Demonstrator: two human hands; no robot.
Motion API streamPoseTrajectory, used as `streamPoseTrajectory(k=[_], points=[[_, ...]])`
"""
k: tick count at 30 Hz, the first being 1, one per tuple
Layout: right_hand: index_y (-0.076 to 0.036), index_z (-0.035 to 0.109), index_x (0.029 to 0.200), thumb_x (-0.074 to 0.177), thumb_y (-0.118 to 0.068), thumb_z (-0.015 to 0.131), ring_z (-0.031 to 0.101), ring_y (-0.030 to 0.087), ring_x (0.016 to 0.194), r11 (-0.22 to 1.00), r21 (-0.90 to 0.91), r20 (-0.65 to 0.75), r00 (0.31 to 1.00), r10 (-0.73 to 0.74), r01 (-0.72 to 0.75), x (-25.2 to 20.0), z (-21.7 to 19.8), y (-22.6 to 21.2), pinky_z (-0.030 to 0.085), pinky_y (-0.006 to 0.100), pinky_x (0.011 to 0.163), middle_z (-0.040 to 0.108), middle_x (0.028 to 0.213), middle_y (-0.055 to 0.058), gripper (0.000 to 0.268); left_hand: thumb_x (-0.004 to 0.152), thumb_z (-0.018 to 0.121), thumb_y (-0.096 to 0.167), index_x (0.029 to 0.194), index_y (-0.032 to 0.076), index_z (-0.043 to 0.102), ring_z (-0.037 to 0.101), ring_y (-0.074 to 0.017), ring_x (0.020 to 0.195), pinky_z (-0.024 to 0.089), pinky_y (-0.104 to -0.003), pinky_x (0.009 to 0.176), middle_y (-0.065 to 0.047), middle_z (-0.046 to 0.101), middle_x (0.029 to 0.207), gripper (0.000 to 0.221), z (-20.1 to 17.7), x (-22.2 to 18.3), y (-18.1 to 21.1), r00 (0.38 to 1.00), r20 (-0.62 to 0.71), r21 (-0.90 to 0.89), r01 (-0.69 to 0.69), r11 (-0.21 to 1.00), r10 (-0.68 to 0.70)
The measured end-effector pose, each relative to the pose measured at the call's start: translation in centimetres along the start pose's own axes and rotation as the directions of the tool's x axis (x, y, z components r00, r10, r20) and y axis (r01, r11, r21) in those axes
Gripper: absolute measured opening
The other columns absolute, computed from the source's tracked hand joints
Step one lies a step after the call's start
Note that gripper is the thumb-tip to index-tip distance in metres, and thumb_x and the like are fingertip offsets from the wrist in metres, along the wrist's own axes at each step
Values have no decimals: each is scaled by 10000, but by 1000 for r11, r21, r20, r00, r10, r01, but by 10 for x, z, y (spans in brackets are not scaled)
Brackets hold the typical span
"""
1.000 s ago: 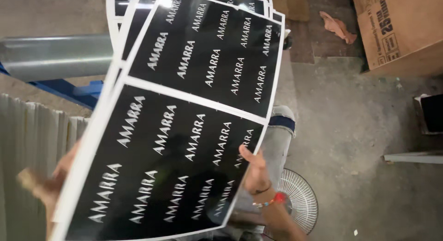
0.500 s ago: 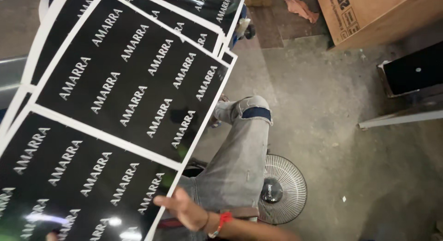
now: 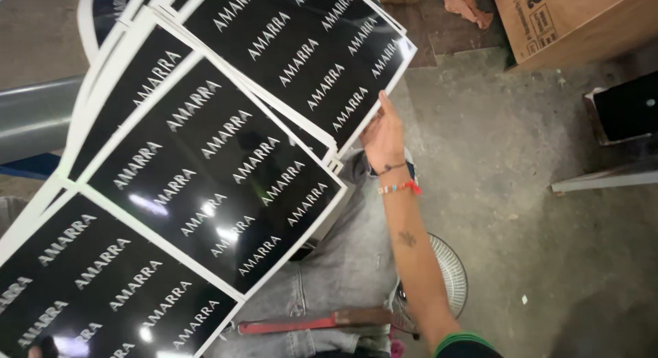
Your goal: The person applies a label to a rotating roller using a squeegee tool, holds the tool between their thighs to adjust the label with both hands, and then fans through a stack of printed label sheets.
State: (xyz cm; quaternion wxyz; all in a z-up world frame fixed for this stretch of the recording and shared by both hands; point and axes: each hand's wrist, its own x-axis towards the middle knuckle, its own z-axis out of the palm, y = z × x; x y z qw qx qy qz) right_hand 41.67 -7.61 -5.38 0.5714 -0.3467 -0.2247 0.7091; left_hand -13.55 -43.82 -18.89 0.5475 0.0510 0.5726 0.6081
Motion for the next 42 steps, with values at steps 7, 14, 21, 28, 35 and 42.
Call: streamPoseTrajectory(k=[7,14,21,28,35,42], points=[[-37,621,1284,986,-152,712,708,229,1057,993,77,31,995,92,-94,14,19,12,568,392,976,718,1172,72,332,1003,632,234,1544,-39,415,557,-282,1318,414,-440,1102,-200,579,1466,644,-44,12,-22,999,-39,36,-13,999,14],[-19,562,1379,1061,-361,535,639,276,1205,988,156,165,986,-20,-6,-32,4,24,530,432,1067,648,1326,121,469,1025,614,231,1530,-35,435,549,-276,1335,397,-448,1129,-187,586,1464,598,-57,-11,-46,999,-2,147,-36,989,37],[-8,528,1419,997,-405,524,621,221,1275,998,21,233,971,58,-65,-58,-29,61,491,352,1098,612,1407,100,579,1051,610,361,1527,120,514,615,-253,1239,479,-539,1013,-80,617,1426,542,-55,-26,-68,973,-168,-199,124,972,-159],[53,617,1377,934,32,711,619,175,1110,963,-233,159,972,174,-135,-68,-32,79,494,316,958,664,1222,77,454,1054,668,278,1487,60,556,661,-258,1155,518,-511,959,-77,681,1323,497,-49,-38,-55,973,-229,-99,-11,995,-12],[116,714,1138,927,43,742,715,242,1018,849,-504,107,987,-120,158,-88,-79,38,579,384,969,711,1094,151,225,983,709,96,1345,83,573,676,-225,1169,548,-431,1006,-50,681,1304,387,4,-27,-17,970,-3,-182,-239,954,242],[0,649,1245,794,-142,838,693,279,1069,737,-361,350,816,-461,571,-145,-83,-49,553,400,961,701,1166,125,508,971,698,45,1378,32,537,673,-276,1210,545,-448,1057,-95,663,1296,438,60,-27,3,927,100,-347,-308,886,362]])
